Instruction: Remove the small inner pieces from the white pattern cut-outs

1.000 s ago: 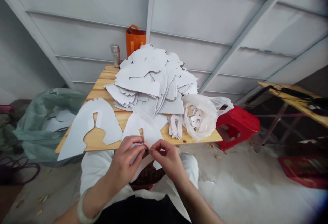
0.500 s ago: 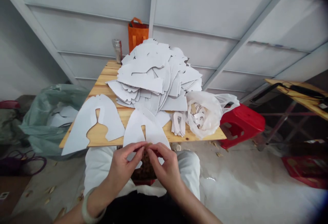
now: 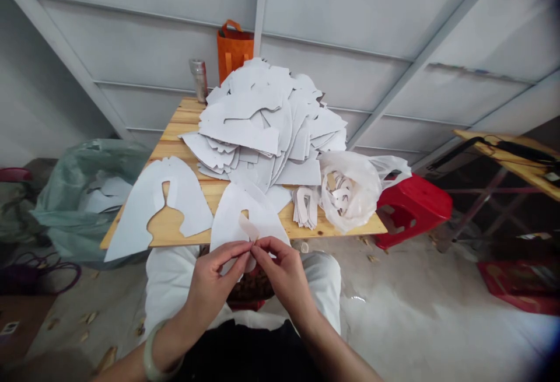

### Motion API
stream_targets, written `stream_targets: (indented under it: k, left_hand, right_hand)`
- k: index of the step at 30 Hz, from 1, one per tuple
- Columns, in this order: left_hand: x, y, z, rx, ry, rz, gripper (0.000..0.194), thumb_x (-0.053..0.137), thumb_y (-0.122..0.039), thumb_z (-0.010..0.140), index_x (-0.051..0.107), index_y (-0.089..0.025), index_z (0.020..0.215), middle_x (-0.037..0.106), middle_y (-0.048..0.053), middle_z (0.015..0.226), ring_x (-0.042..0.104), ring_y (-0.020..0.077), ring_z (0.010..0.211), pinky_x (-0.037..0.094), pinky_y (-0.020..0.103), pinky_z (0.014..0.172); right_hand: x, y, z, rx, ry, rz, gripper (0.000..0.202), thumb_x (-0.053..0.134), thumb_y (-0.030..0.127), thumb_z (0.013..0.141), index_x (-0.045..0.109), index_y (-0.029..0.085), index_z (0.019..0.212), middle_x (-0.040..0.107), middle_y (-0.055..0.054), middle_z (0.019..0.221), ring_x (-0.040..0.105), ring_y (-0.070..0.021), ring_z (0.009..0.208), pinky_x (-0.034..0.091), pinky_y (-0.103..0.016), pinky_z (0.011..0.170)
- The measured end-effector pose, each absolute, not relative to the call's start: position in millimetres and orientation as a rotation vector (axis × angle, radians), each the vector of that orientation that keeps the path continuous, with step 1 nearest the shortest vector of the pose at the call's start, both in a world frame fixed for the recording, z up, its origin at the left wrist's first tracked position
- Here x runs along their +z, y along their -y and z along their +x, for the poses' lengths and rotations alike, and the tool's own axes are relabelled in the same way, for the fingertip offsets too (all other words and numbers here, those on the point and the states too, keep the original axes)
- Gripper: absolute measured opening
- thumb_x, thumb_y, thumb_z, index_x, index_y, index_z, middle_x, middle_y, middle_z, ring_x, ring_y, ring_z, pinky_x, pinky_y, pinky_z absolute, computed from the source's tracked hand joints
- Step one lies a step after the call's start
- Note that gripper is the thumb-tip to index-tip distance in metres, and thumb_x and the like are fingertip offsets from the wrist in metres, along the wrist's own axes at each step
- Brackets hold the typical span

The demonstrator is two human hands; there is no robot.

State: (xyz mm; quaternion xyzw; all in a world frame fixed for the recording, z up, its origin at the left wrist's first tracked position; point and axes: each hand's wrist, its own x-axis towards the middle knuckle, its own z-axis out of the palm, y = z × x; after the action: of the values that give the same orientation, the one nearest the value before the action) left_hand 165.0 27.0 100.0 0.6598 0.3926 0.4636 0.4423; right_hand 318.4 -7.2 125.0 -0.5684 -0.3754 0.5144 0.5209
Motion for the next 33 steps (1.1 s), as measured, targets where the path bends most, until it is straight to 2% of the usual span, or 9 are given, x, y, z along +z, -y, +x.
stream_targets:
  k: [8,16,19,23,26,30,33]
  left_hand:
    - [102,-28,165,1.279,-0.918,1.899,0.020,0.069,-0.012,0.089,0.082,-0.023,0.100,0.082,0.003,0.101,0.079,0.0181,0.089,0.064,0.024,0.086]
    - [99,-27,167,1.290,-0.894,1.953,0.027,0.066,-0.008,0.089,0.081,-0.024,0.106,0.081,0.004,0.105,0.079,0.0169,0.092,0.064,0.020,0.080]
    - [101,-29,166,1.242,-0.925,1.886,0.020,0.069,-0.013,0.088,0.082,-0.023,0.099,0.082,0.004,0.101,0.079,0.0185,0.090,0.064,0.024,0.085]
    - [105,-31,165,1.048,-1.007,1.669,0.011,0.072,-0.024,0.087,0.081,-0.021,0.092,0.082,0.003,0.090,0.079,0.0191,0.080,0.065,0.024,0.077]
    - [110,-31,165,0.974,-1.034,1.581,0.011,0.071,-0.028,0.087,0.079,-0.020,0.088,0.080,0.002,0.084,0.077,0.0177,0.074,0.063,0.023,0.072]
    - [112,-33,164,0.926,-1.079,1.409,0.016,0.072,-0.034,0.085,0.076,-0.019,0.082,0.075,0.001,0.070,0.070,0.0148,0.062,0.057,0.020,0.061]
    - [109,-38,162,0.943,-1.094,1.177,0.018,0.077,-0.037,0.082,0.076,-0.018,0.083,0.076,0.002,0.075,0.071,0.0153,0.069,0.058,0.021,0.067]
  right_hand:
    - [125,6,320,1.254,0.956,-1.345,0.022,0.068,0.037,0.086,0.067,0.017,0.077,0.063,0.002,0.064,0.063,-0.0125,0.058,0.050,-0.022,0.058]
    - [122,6,319,1.231,0.917,-1.342,0.017,0.067,0.032,0.083,0.068,0.017,0.076,0.062,0.002,0.062,0.061,-0.0124,0.057,0.047,-0.022,0.056]
    - [119,6,318,1.203,0.904,-1.352,0.014,0.065,0.028,0.080,0.066,0.017,0.072,0.057,0.004,0.060,0.055,-0.0108,0.053,0.044,-0.021,0.054]
    - [118,5,314,1.119,0.946,-1.378,0.011,0.061,0.025,0.076,0.064,0.018,0.069,0.056,0.003,0.061,0.051,-0.0104,0.055,0.041,-0.022,0.054]
    - [119,6,313,1.063,0.992,-1.392,0.012,0.062,0.026,0.076,0.066,0.017,0.068,0.060,0.001,0.065,0.053,-0.0121,0.061,0.043,-0.023,0.057]
    - [117,7,316,1.180,0.910,-1.327,0.009,0.064,0.024,0.075,0.065,0.018,0.067,0.060,0.003,0.059,0.052,-0.0112,0.055,0.041,-0.023,0.055]
    - [110,8,322,1.269,0.764,-1.191,0.008,0.067,0.024,0.075,0.066,0.019,0.069,0.059,0.004,0.053,0.051,-0.0106,0.052,0.041,-0.023,0.057]
